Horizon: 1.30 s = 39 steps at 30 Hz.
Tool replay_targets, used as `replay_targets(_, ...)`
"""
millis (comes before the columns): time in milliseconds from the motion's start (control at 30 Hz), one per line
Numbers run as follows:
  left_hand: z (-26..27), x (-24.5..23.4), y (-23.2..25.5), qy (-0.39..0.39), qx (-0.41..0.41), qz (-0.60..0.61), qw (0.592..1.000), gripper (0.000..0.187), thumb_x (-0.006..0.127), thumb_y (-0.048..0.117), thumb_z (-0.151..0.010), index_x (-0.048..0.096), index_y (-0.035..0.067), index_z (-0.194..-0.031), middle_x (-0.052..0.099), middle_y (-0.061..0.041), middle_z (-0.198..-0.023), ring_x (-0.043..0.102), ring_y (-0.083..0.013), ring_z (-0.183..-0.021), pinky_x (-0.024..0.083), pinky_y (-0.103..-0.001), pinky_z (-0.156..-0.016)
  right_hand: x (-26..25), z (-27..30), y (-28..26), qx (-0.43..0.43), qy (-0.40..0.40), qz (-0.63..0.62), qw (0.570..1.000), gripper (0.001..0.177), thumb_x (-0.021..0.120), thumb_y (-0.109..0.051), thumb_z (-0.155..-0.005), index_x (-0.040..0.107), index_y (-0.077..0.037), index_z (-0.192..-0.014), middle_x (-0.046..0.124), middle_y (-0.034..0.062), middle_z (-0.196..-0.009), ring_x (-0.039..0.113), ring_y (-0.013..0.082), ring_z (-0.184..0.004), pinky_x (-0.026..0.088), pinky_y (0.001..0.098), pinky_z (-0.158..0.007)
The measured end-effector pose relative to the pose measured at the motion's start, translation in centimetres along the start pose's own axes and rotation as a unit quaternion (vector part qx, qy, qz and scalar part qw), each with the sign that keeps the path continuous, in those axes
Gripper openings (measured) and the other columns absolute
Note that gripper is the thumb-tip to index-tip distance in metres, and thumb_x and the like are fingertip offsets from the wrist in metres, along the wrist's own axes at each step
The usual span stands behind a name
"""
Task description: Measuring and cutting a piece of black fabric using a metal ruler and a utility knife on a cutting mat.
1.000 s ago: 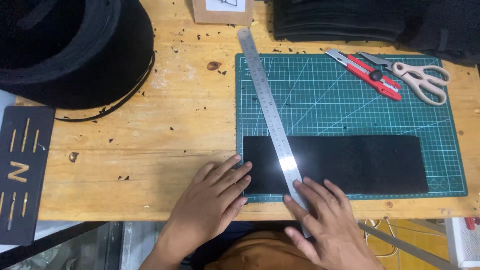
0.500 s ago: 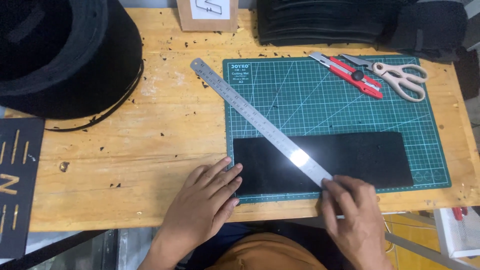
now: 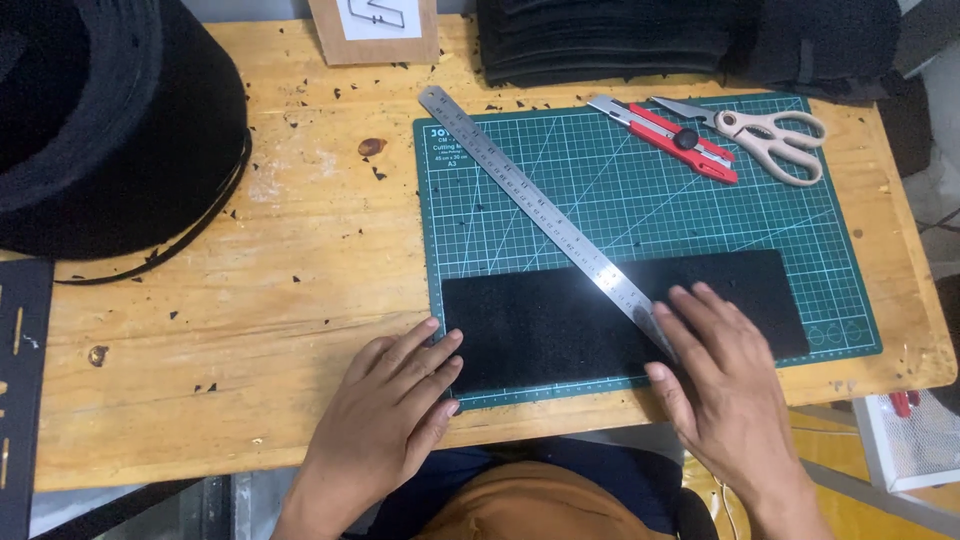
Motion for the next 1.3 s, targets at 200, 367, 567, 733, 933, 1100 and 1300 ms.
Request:
replay_targets(200, 0.2, 0.3, -0.3, -0.004, -0.013, 0.008, 1.0, 0.049, 0.037, 0.036, -0.108, 0.064, 0.005, -0.136, 0.052, -0.003, -0.157, 0.031, -0.0242, -0.153, 0.025, -0.045, -0.116, 1.1, 0.7, 4.7, 0.114, -0.068, 0.015, 0.991, 0.054, 0.036, -0.03, -0.106, 0.05, -0.006, -0.152, 0.046, 0.0168, -0.161, 0.034, 0.0326, -0.155, 0.019, 0.0568, -0.127)
replay_targets(367, -0.1, -0.4, 0.1, -0.007, -0.008, 0.019, 1.0, 0.049, 0.037, 0.034, -0.108, 0.065, 0.003, -0.133, 0.053, -0.007, -0.155, 0.033, -0.027, -0.152, 0.025, -0.046, -0.115, -0.2, 1.2, 5.7, 0.171, -0.009, 0.059, 0.983, 0.055, 0.042, -0.031, -0.111, 0.058, 0.005, -0.15, 0.049, 0.0254, -0.162, 0.033, 0.0408, -0.159, 0.014, 0.0626, -0.129)
replay_targets(567, -0.2, -1.2, 0.2, -0.006, 0.01, 0.028, 1.0, 0.049, 0.034, 0.029, -0.109, 0.065, 0.001, -0.134, 0.055, -0.011, -0.152, 0.035, -0.0301, -0.15, 0.027, -0.047, -0.115, 0.2, -0.7, -2.7, -0.069, 0.025, -0.036, 0.997, 0.045, 0.061, -0.019, -0.098, 0.058, -0.002, -0.139, 0.057, 0.0245, -0.146, 0.052, 0.0441, -0.144, 0.041, 0.0616, -0.122)
replay_targets(733, 0.2, -1.1, 0.0, -0.026, 0.029, 0.027, 0.999, 0.047, 0.035, 0.023, -0.106, 0.057, 0.002, -0.142, 0.048, -0.012, -0.158, 0.032, -0.032, -0.152, 0.025, -0.048, -0.117, 2.8, -2.4, -8.0, -0.176, -0.057, -0.096, 0.978, 0.052, 0.064, -0.029, -0.097, 0.055, -0.007, -0.144, 0.055, 0.0167, -0.15, 0.047, 0.0391, -0.147, 0.039, 0.0538, -0.122)
replay_targets(933, 0.7, -0.1, -0.9, -0.061, 0.025, 0.006, 0.998, 0.054, 0.05, 0.008, -0.096, 0.051, 0.007, -0.149, 0.04, -0.007, -0.164, 0.024, -0.0276, -0.156, 0.022, -0.047, -0.119, 3.9, -2.9, -9.1, -0.207, -0.085, -0.077, 0.972, 0.05, 0.054, -0.033, -0.102, 0.052, -0.018, -0.149, 0.051, 0.0107, -0.156, 0.039, 0.0344, -0.152, 0.03, 0.0507, -0.125)
replay_targets(1100, 0.6, -0.7, -0.6, -0.041, 0.04, 0.02, 0.998, 0.049, 0.053, 0.011, -0.097, 0.055, 0.007, -0.146, 0.046, -0.008, -0.16, 0.029, -0.0299, -0.154, 0.024, -0.047, -0.118, 4.0, -2.7, -9.0, -0.206, -0.076, -0.065, 0.973, 0.046, 0.053, -0.033, -0.102, 0.056, -0.018, -0.145, 0.054, 0.0093, -0.153, 0.043, 0.0348, -0.15, 0.032, 0.0514, -0.124)
replay_targets(1300, 0.9, -0.9, -0.6, -0.018, 0.044, 0.006, 0.999, 0.048, 0.053, 0.011, -0.095, 0.058, 0.008, -0.143, 0.047, -0.007, -0.16, 0.032, -0.0304, -0.153, 0.027, -0.047, -0.117, 4.1, -2.5, -9.0, -0.209, -0.075, -0.067, 0.973, 0.047, 0.055, -0.031, -0.102, 0.057, -0.014, -0.145, 0.05, 0.0098, -0.157, 0.037, 0.0369, -0.153, 0.033, 0.0515, -0.125)
Point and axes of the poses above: each hand's wrist, its own z-axis away from the middle knuckle, its own x-axis out of the palm, y = z × x, the point moved 7 cm from there along -z, towards the middle knuckle
